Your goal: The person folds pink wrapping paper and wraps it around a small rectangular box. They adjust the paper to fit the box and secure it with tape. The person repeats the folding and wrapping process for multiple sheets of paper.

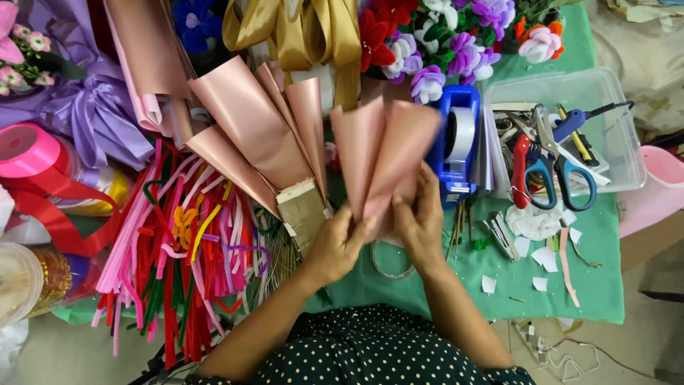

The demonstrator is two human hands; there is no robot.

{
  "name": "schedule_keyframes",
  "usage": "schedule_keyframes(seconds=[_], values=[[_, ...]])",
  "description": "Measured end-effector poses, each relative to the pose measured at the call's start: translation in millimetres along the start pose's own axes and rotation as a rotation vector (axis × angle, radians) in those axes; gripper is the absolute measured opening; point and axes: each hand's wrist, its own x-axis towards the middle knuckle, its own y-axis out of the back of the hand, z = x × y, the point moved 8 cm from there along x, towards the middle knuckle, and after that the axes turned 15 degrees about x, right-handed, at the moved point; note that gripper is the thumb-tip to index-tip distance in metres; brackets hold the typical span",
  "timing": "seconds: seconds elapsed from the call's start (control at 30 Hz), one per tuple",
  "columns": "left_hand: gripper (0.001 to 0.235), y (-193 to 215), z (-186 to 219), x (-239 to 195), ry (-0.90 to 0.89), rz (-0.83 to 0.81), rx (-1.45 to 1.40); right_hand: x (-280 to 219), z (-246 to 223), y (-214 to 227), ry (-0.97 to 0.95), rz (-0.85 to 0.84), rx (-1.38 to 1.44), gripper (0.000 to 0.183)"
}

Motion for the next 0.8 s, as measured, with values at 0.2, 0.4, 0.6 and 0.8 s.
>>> schedule_keyframes(seconds=[0.2,0.4,0.6,0.8], values=[[0.079,2,-11,14,0.095,-0.065,-0.238,16,34,7,-0.21,0.099,-0.283,0.063],[0.069,-10,-11,18,-0.029,-0.026,-0.44,2,-41,0,0.21,0.117,-0.349,0.033],[0.069,-29,-13,19,0.21,-0.069,-0.694,-6,-16,25,0.109,0.103,-0.213,0.017],[0.072,-47,-32,20,0.247,-0.019,-0.774,-11,-17,22,0.139,0.098,-0.234,0.012]])
